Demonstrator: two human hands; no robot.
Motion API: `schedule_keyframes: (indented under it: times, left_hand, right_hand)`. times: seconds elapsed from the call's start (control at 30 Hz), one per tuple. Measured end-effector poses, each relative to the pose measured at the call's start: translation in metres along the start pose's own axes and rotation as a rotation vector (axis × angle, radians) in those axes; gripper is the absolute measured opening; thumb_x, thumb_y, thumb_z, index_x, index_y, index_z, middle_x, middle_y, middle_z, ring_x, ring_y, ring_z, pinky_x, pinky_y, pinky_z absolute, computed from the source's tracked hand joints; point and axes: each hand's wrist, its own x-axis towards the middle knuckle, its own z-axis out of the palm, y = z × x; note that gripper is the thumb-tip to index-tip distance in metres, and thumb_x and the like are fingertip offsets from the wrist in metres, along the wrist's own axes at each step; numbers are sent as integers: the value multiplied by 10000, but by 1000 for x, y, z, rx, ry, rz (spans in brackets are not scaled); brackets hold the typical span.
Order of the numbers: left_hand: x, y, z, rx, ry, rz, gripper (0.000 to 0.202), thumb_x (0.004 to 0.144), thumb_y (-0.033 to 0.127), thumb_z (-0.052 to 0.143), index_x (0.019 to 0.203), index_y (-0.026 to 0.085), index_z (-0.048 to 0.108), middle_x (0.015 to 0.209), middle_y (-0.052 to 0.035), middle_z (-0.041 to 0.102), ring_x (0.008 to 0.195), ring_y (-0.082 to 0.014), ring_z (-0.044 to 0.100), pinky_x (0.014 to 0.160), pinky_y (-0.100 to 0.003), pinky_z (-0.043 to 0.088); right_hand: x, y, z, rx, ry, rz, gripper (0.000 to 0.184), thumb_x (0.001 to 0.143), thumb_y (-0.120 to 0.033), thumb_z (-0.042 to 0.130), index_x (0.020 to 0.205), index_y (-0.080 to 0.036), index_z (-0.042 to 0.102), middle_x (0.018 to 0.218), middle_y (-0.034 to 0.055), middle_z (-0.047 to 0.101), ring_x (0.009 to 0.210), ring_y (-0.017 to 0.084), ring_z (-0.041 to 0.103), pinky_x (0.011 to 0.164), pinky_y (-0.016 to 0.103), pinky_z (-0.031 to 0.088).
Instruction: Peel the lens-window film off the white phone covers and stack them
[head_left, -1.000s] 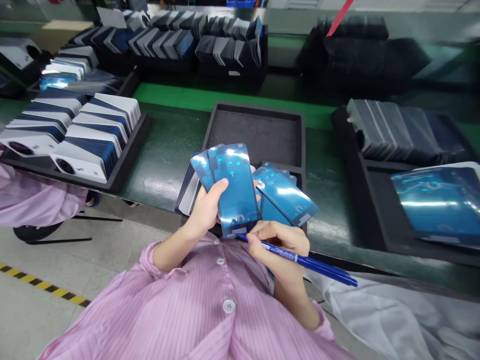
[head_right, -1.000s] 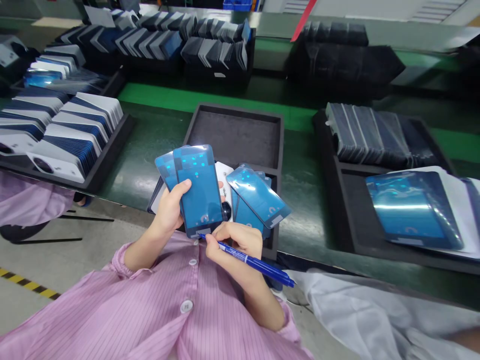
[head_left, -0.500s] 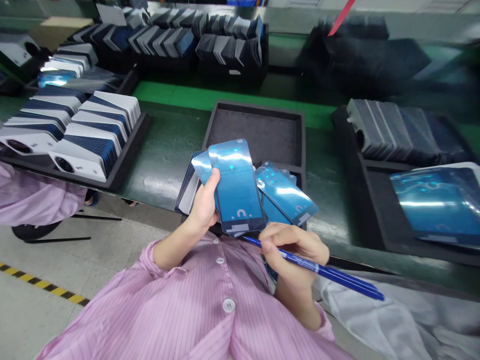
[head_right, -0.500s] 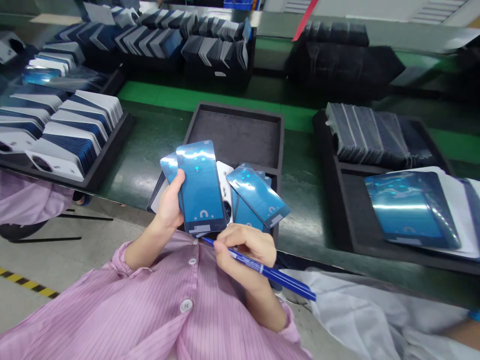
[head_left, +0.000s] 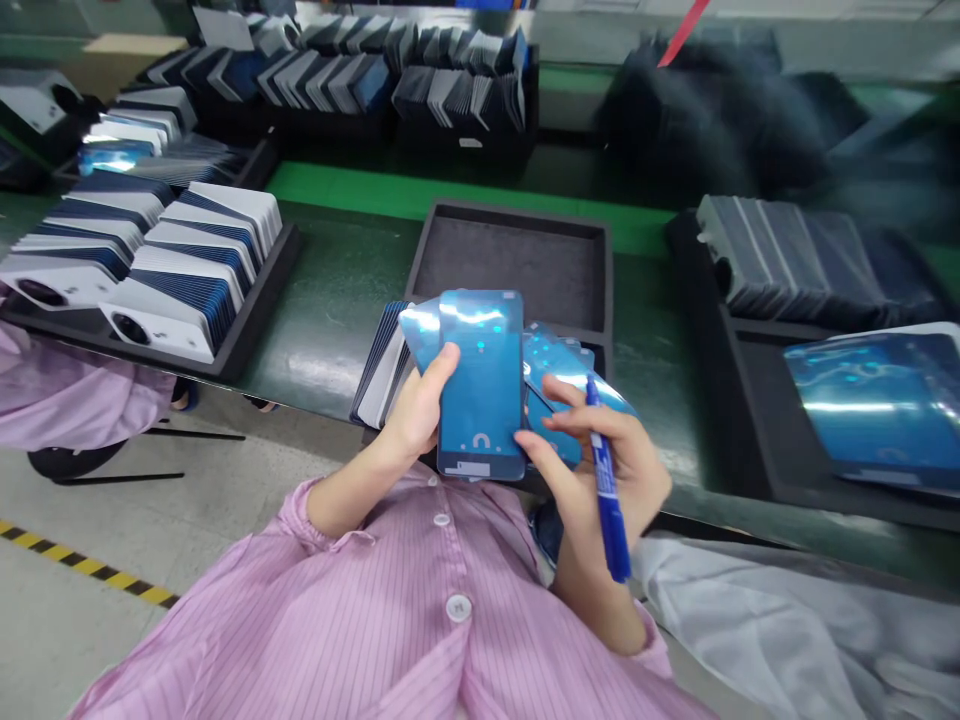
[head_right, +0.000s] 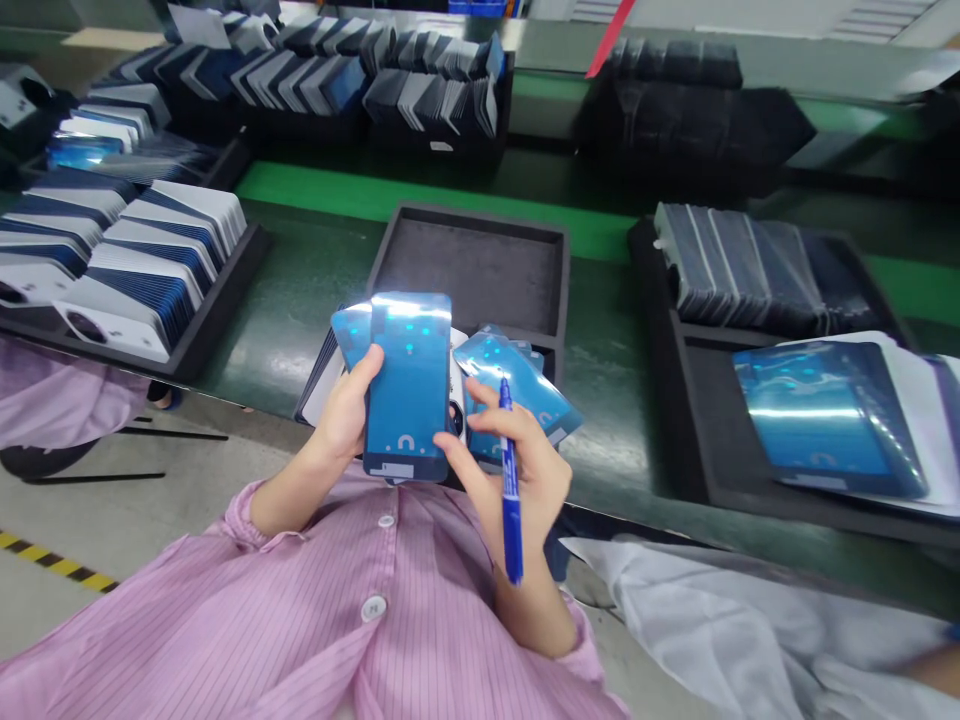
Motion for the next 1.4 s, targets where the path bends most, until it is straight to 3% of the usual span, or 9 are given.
schedule_keyframes:
  times: [0.17,0.23,0.3,0.37,0.5,0.7,1.17,1.27,1.4]
  left_hand:
    - [-6,3,1,170,-195,6,607,611,406,875,1127,151,682,1036,-123,763,1148,-379,664,1001,-504,530]
    - [-7,5,3,110,-194,-28,565,654,423,828,1136,163,687,993,-116,770,1126,-380,676,977,-515,542]
    - [-7,8,5,46,-190,-50,543,706,479,765,1151,175,694,952,-107,776,1106,-384,687,957,-526,551]
    - [-6,9,6,31,-161,-9,535,732,515,729,1143,174,709,929,-100,780,1092,-381,695,955,-518,555]
    - [-7,10,7,55,-136,28,528,738,509,724,1136,162,723,976,-101,782,1112,-369,690,982,-487,548]
    - [-9,10,6,54,-161,25,472,754,487,706,1094,159,726,993,-109,780,1137,-375,679,1001,-506,537]
    - [-11,11,6,32,-152,11,491,739,481,708,1110,160,712,977,-114,779,1105,-378,693,979,-512,549]
    - [-11,11,6,32,-147,10,553,710,487,737,1156,162,699,983,-112,779,1086,-371,701,971,-498,553]
    - [-12,13,6,14,-143,-28,612,669,499,783,1163,150,692,947,-112,781,1030,-362,720,935,-488,570]
  right_hand:
    - [15,3,15,59,86,25,256,774,-304,845,936,-223,663,1140,62,722,1001,244,712,713,329,570]
    - [15,2,12,88,179,-46,208,885,-426,737,953,-231,709,1010,54,727,943,224,703,693,326,535]
    - [11,-1,6,149,198,-166,363,968,-536,579,884,-230,755,789,47,682,753,193,660,591,317,473]
    - [6,-6,-1,223,43,-201,427,987,-537,535,817,-224,770,634,35,609,594,173,582,514,313,431]
    - [-2,-11,-5,328,-320,-32,58,912,-241,676,880,-218,720,642,0,638,543,146,591,488,270,464]
    - [-2,-9,1,299,-363,-123,296,772,-34,755,667,-199,532,600,-53,595,482,100,552,507,250,447]
    - [-4,-14,1,221,-407,-155,301,795,-42,735,656,-212,529,590,-48,578,477,108,528,491,272,414]
    - [-2,-11,-3,406,-313,-83,234,817,-186,785,700,-206,583,551,-53,553,439,104,496,458,258,394]
    - [15,5,-31,497,111,-33,315,789,-324,831,725,-198,550,478,-100,430,349,65,324,378,213,265]
